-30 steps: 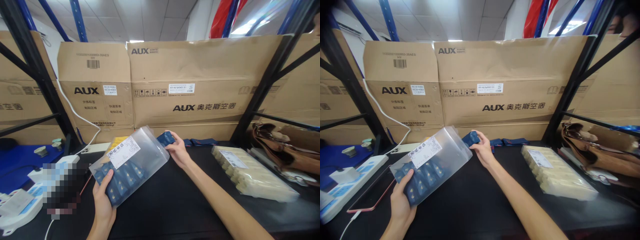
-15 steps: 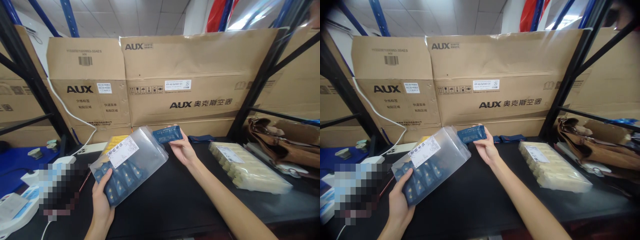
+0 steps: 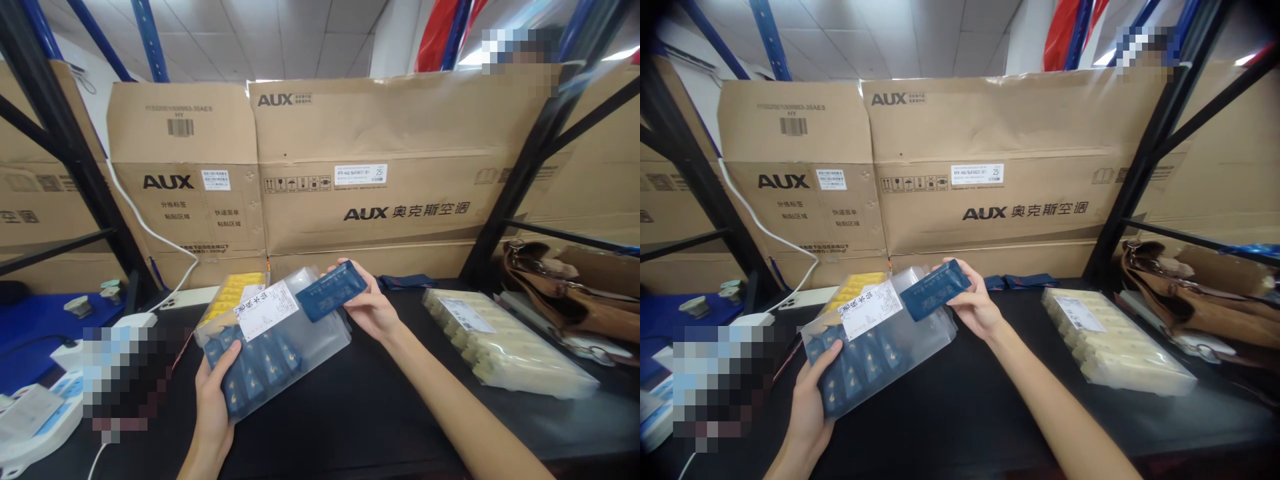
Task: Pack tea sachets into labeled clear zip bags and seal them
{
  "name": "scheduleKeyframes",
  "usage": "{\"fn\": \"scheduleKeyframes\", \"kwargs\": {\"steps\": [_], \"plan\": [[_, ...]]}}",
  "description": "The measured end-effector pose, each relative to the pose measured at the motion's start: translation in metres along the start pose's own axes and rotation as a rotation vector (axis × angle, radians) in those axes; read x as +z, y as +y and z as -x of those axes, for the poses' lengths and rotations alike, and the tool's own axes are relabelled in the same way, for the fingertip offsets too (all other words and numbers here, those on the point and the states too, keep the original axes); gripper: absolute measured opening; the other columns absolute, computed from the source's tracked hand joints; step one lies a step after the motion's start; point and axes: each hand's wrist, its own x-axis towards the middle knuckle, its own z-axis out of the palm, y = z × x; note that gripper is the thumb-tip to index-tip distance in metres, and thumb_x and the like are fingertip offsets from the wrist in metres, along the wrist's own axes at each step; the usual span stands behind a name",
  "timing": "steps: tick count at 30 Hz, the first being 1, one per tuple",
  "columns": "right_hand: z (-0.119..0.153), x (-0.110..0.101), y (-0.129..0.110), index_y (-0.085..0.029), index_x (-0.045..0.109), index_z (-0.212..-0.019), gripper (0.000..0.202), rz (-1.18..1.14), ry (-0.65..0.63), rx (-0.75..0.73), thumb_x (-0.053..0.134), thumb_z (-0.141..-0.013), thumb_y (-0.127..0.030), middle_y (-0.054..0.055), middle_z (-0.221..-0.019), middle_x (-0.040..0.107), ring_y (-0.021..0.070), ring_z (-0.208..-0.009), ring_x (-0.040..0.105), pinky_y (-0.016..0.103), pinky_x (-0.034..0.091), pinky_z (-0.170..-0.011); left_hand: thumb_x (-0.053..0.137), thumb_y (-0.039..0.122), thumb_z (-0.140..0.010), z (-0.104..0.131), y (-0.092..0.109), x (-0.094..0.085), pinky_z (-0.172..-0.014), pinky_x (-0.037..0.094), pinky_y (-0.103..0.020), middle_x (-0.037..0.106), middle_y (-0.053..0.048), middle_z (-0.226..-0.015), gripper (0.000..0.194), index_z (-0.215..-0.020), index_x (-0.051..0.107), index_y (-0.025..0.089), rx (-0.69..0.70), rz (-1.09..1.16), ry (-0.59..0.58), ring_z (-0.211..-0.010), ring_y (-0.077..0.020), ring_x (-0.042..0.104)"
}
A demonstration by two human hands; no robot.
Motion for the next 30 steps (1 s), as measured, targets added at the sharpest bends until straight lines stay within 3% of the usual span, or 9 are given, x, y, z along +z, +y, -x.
{"fn": "scheduleKeyframes", "kwargs": {"steps": [5, 8, 15, 18, 23, 27, 30], "plan": [[-0.011, -0.020, -0.005, -0.030, 0.075, -0.112, 0.063, -0.047, 0.174, -0.065, 0.082, -0.056, -0.002, -0.002, -0.108, 0.079, 0.0162, -0.094, 0.072, 0.025, 0.058, -0.079, 0.082, 0.026, -0.085, -0.002, 0.000, 0.000, -0.104, 0.062, -0.043, 0.081, -0.008, -0.123, 0.046, -0.130, 0.078, 0.020, -0.002, 0.024, 0.039, -0.122, -0.0332, 0.074], [-0.016, -0.032, -0.005, -0.030, 0.076, -0.110, 0.062, -0.044, 0.252, -0.089, 0.082, -0.055, -0.001, -0.004, -0.098, 0.077, 0.0141, -0.083, 0.068, 0.024, 0.058, -0.075, 0.080, 0.027, -0.087, -0.002, 0.001, -0.001, -0.103, 0.063, -0.043, 0.081, -0.008, -0.124, 0.042, -0.129, 0.079, 0.021, -0.006, 0.047, 0.036, -0.122, -0.0328, 0.075], [-0.012, -0.027, 0.002, -0.030, 0.074, -0.115, 0.068, 0.006, 0.171, -0.074, 0.087, -0.055, -0.001, 0.000, -0.122, 0.078, 0.0170, -0.099, 0.072, 0.023, 0.058, -0.079, 0.080, 0.025, -0.087, -0.002, 0.001, -0.001, -0.102, 0.064, -0.043, 0.082, -0.009, -0.122, 0.043, -0.130, 0.078, 0.020, -0.018, 0.051, 0.031, -0.121, -0.0326, 0.076], [-0.010, -0.025, 0.002, -0.030, 0.073, -0.118, 0.071, -0.002, 0.126, -0.024, 0.086, -0.055, -0.002, 0.000, -0.120, 0.079, 0.0187, -0.098, 0.074, 0.025, 0.059, -0.078, 0.080, 0.023, -0.086, -0.001, 0.000, -0.002, -0.102, 0.064, -0.043, 0.082, -0.008, -0.119, 0.044, -0.130, 0.078, 0.020, -0.022, 0.043, 0.019, -0.117, -0.0323, 0.077], [-0.006, -0.022, 0.005, -0.032, 0.068, -0.129, 0.070, -0.065, 0.049, 0.010, 0.077, -0.063, -0.009, 0.001, -0.109, 0.079, 0.0250, -0.100, 0.075, 0.040, 0.063, -0.086, 0.080, 0.024, -0.087, -0.001, -0.001, -0.002, -0.101, 0.064, -0.042, 0.083, -0.008, -0.117, 0.040, -0.127, 0.079, 0.019, -0.066, 0.058, 0.047, -0.113, -0.0312, 0.078], [-0.006, -0.022, 0.004, -0.033, 0.067, -0.130, 0.070, -0.104, 0.120, -0.020, 0.077, -0.064, -0.011, -0.004, -0.090, 0.076, 0.0185, -0.080, 0.070, 0.033, 0.064, -0.077, 0.080, 0.025, -0.087, 0.000, 0.000, 0.000, -0.100, 0.064, -0.042, 0.083, -0.008, -0.119, 0.039, -0.125, 0.080, 0.019, -0.047, 0.053, 0.039, -0.113, -0.0314, 0.078], [-0.003, -0.019, 0.001, -0.034, 0.068, -0.130, 0.073, -0.095, 0.096, 0.024, 0.078, -0.062, -0.011, -0.002, -0.101, 0.078, 0.0201, -0.086, 0.071, 0.035, 0.065, -0.077, 0.080, 0.025, -0.086, 0.000, 0.000, 0.000, -0.101, 0.063, -0.043, 0.083, -0.008, -0.118, 0.041, -0.127, 0.079, 0.019, -0.053, 0.039, 0.021, -0.112, -0.0319, 0.078]]}}
